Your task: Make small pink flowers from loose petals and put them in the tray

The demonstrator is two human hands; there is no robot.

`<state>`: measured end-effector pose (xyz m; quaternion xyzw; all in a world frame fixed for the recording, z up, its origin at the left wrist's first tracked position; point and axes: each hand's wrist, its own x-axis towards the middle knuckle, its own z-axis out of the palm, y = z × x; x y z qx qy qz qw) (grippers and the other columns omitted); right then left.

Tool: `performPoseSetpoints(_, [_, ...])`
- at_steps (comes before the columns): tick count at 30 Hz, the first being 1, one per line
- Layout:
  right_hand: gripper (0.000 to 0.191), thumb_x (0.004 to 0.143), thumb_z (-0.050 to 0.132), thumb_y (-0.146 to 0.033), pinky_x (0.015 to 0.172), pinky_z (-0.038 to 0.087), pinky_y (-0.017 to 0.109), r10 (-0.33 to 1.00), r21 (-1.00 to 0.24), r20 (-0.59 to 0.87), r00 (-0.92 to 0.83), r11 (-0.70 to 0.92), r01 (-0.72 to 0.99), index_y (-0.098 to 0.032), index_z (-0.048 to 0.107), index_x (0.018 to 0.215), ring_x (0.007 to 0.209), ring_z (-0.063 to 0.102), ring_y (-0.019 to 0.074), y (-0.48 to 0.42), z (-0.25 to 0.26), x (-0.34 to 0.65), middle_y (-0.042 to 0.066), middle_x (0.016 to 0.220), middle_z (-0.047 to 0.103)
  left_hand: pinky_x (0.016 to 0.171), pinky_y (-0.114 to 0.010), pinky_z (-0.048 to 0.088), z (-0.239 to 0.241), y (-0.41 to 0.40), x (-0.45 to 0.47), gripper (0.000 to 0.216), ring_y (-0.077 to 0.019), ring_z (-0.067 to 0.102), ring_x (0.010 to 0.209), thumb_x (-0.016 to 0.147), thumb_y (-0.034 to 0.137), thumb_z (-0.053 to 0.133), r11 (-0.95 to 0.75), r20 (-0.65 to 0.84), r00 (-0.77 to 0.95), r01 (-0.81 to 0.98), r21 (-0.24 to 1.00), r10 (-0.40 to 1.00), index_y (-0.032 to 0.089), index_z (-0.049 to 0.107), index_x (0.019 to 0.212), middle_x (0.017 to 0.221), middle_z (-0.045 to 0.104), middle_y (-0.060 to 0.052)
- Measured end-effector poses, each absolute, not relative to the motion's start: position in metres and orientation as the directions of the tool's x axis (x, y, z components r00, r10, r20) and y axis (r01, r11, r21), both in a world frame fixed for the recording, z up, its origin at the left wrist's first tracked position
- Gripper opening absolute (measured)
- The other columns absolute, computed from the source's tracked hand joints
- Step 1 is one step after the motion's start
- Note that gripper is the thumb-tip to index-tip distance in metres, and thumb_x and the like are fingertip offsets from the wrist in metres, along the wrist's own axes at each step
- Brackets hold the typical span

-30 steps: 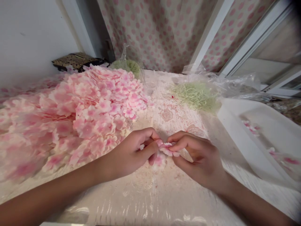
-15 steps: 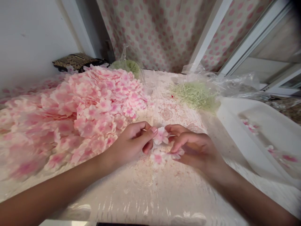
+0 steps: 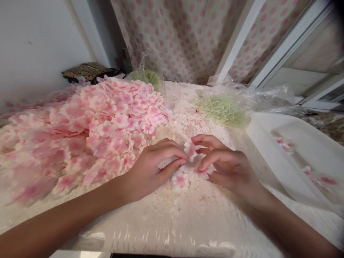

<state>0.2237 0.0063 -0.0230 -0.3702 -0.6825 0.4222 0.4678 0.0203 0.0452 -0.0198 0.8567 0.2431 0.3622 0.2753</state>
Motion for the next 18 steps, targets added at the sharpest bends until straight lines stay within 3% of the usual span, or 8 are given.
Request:
performPoseSetpoints(4, [0.014, 0.073, 0.065, -0.010, 0.097, 0.042, 0.040, 0.898, -0.900, 0.347, -0.270, 0.400, 0.175, -0.024, 0.067, 0.076, 0.111, 0.054, 0.0198, 0.0063, -0.0235, 0.2190, 0.004, 0.112, 0.060, 0.074, -0.025, 0.046, -0.0163, 0.0437, 0.0215, 0.011, -0.0126, 0.057, 0.083, 0.084, 0.008, 0.053, -0.801, 0.528, 0.677, 0.157, 0.577, 0.513, 0.015, 0.061, 0.088, 0.081, 0.064, -0.004])
performPoseSetpoints(8, [0.015, 0.073, 0.063, -0.009, 0.082, 0.051, 0.034, 0.921, -0.926, 0.331, -0.205, 0.359, 0.116, -0.023, 0.066, 0.078, 0.091, 0.063, 0.0165, 0.0042, -0.0274, 0.2160, 0.002, 0.088, 0.067, 0.075, -0.026, 0.047, -0.0158, 0.0419, 0.0213, 0.012, -0.0131, 0.057, 0.083, 0.083, 0.007, 0.053, -0.815, 0.525, 0.707, 0.127, 0.565, 0.474, 0.015, 0.060, 0.089, 0.084, 0.064, -0.006])
performPoseSetpoints(18, [0.008, 0.071, 0.064, -0.012, 0.072, 0.054, 0.030, 0.939, -0.934, 0.319, -0.131, 0.335, 0.124, -0.020, 0.064, 0.073, 0.079, 0.065, 0.0158, 0.0018, -0.0257, 0.2154, 0.004, 0.081, 0.068, 0.073, -0.025, 0.046, -0.0173, 0.0416, 0.0213, 0.013, -0.0128, 0.054, 0.079, 0.084, 0.007, 0.049, -0.818, 0.522, 0.717, 0.116, 0.564, 0.462, 0.015, 0.059, 0.087, 0.080, 0.061, -0.004])
